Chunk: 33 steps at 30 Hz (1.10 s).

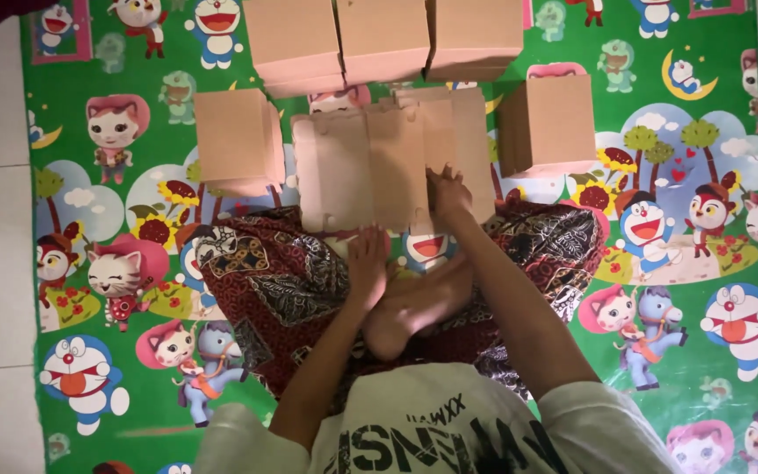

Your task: Manually folding flat cardboard templates into small rectangular boxes while sitting on the floor.

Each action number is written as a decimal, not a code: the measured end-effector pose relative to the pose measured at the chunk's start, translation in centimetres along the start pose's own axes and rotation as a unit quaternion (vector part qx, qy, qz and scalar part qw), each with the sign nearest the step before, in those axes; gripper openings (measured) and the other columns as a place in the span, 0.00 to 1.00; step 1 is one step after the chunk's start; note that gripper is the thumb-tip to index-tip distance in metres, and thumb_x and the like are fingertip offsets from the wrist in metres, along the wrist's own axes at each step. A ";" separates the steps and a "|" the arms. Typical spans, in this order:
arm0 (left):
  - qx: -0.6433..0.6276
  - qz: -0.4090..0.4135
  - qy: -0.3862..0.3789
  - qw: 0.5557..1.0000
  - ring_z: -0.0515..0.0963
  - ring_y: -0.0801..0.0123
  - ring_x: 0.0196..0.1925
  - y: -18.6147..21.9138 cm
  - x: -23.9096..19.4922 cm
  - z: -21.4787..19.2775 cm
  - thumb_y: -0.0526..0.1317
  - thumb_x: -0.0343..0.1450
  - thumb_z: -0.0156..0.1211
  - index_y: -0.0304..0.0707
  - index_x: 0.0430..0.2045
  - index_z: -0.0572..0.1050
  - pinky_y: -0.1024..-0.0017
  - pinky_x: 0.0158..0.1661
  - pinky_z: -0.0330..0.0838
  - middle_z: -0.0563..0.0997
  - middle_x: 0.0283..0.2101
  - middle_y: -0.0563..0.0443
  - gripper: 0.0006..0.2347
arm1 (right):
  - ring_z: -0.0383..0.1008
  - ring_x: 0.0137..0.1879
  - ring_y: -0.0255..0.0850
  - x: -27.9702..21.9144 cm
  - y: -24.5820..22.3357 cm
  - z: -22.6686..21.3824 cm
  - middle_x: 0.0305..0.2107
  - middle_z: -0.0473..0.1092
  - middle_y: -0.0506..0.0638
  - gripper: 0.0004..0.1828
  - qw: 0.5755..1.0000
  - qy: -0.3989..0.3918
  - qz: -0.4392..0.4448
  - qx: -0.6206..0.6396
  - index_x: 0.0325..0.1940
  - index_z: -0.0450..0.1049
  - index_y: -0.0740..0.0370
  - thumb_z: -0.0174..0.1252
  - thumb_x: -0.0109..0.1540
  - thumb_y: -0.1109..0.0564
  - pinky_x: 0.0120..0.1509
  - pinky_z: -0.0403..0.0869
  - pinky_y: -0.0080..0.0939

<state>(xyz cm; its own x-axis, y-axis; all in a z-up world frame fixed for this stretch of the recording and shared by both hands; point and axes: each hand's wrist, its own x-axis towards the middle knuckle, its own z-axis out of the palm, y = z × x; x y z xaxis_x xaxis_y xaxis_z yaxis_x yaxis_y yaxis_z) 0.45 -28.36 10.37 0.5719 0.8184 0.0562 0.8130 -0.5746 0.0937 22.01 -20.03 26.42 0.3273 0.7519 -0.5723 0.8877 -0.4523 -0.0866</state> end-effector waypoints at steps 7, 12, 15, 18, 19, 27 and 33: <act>-0.026 -0.004 -0.054 0.998 0.51 0.39 0.77 0.3 0.1 -1.9 0.59 0.68 0.59 0.34 0.73 0.52 0.39 0.66 0.56 0.57 0.75 0.39 0.42 | 0.49 0.79 0.63 0.6 0.3 0.7 0.75 0.50 0.60 0.45 1.000 0.005 0.010 0.000 0.79 0.55 0.42 0.61 0.62 0.67 0.68 0.68 0.69; -0.024 -0.004 -0.076 0.997 0.48 0.39 0.78 0.3 0.2 -2.3 0.58 0.71 0.54 0.34 0.75 0.48 0.38 0.67 0.55 0.52 0.77 0.38 0.40 | 0.50 0.78 0.63 1.7 0.9 1.7 0.75 0.51 0.60 0.50 1.000 0.011 0.002 0.000 0.79 0.55 0.39 0.66 0.58 0.67 0.70 0.68 0.66; 0.002 -0.003 -0.084 0.996 0.47 0.40 0.79 0.3 0.2 -2.0 0.60 0.71 0.53 0.35 0.75 0.47 0.39 0.67 0.53 0.51 0.77 0.39 0.41 | 0.51 0.78 0.63 2.6 0.9 2.2 0.75 0.51 0.60 0.48 1.000 0.014 0.002 -0.008 0.79 0.55 0.40 0.65 0.58 0.66 0.69 0.69 0.67; -0.018 -0.009 -0.093 0.995 0.46 0.40 0.79 0.3 0.3 -2.5 0.59 0.70 0.54 0.34 0.75 0.47 0.38 0.68 0.52 0.50 0.78 0.39 0.41 | 0.51 0.78 0.64 2.0 0.8 1.6 0.75 0.50 0.61 0.46 1.000 0.005 -0.002 0.006 0.79 0.55 0.41 0.63 0.60 0.66 0.70 0.68 0.68; -0.017 -0.008 -0.094 0.995 0.46 0.40 0.79 0.3 0.3 -2.7 0.59 0.70 0.54 0.34 0.75 0.47 0.38 0.68 0.52 0.50 0.78 0.39 0.41 | 0.51 0.78 0.64 2.9 1.0 2.2 0.75 0.50 0.61 0.46 1.000 0.005 -0.002 0.006 0.79 0.55 0.41 0.63 0.60 0.66 0.70 0.68 0.68; -0.080 -0.026 -0.169 0.982 0.43 0.41 0.79 -0.2 0.8 -1.8 0.57 0.71 0.54 0.36 0.76 0.44 0.40 0.71 0.42 0.45 0.79 0.40 0.41 | 0.53 0.77 0.63 6.5 1.8 5.4 0.74 0.54 0.59 0.41 0.999 0.028 0.017 0.012 0.77 0.59 0.38 0.60 0.62 0.65 0.69 0.67 0.70; -0.090 -0.072 -0.167 0.979 0.71 0.49 0.64 0.0 4.5 -1.9 0.56 0.70 0.56 0.36 0.61 0.65 0.52 0.63 0.60 0.69 0.59 0.41 0.30 | 0.55 0.78 0.59 -1.8 -0.1 -0.5 0.73 0.58 0.56 0.30 0.995 0.060 0.025 0.072 0.74 0.64 0.40 0.52 0.68 0.62 0.71 0.68 0.64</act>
<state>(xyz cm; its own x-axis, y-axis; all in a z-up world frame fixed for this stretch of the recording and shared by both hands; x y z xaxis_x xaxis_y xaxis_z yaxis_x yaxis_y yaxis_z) 2.81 -24.60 12.47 0.4807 0.8251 -0.2969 0.8728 -0.4176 0.2527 21.52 -21.06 27.89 0.4140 0.7743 -0.4786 0.8162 -0.5485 -0.1813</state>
